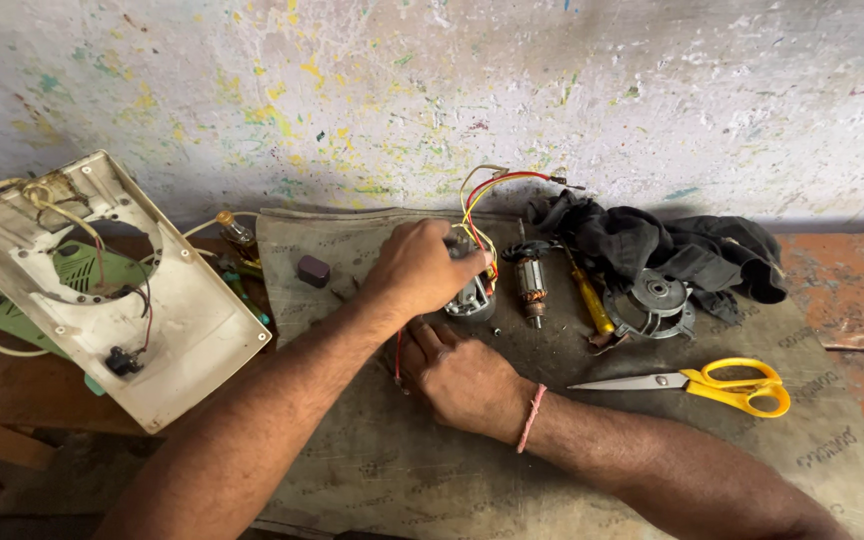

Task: The person disassembles and cleans an electric fan motor. They separate the motor housing, handle internal wiring, and use a cloth to wipe down various metal and plastic components after applying liquid from a small bottle.

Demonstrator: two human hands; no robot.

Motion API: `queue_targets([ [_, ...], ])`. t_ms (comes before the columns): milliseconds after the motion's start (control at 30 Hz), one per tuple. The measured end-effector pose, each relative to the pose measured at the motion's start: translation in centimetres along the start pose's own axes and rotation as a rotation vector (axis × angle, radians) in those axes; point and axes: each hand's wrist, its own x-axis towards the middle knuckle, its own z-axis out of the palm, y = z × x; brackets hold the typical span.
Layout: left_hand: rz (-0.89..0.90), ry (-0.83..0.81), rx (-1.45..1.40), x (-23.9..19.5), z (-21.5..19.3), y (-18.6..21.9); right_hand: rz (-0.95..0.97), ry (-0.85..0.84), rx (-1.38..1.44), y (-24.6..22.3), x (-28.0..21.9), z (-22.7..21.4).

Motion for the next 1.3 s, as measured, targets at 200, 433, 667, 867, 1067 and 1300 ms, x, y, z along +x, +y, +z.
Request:
queue_targets([
  [200,0.037,-0.032,0.153,-0.3,1.0,1.5,0.029,-0.054,0.008,0.5,-0.3,0.6],
  [433,-0.040,-0.124,0.161,-0.5,0.5,2.8,0.040,-0.029,0.008,0.5,-0.4,1.1],
  [667,0.026,-0.031,0.125,-0.1,2.0,2.2,0.021,0.008,0.037,0.7,-0.5,1.2],
  [867,0.053,-0.136,0.169,1.2,1.5,-0.5,0.155,-0.102,0.092,1.3,-0.3,-2.4],
  [1067,0.213,-0.054,-0.037,3.0,1.2,-4.7,0.174,0.230,0.277,5.6,-0.8,-6.6],
  [1300,0.070,0.023,-0.383,5.8,3.1,-11.4,0.651,0.049,0.113,4.9,0.5,-6.3],
])
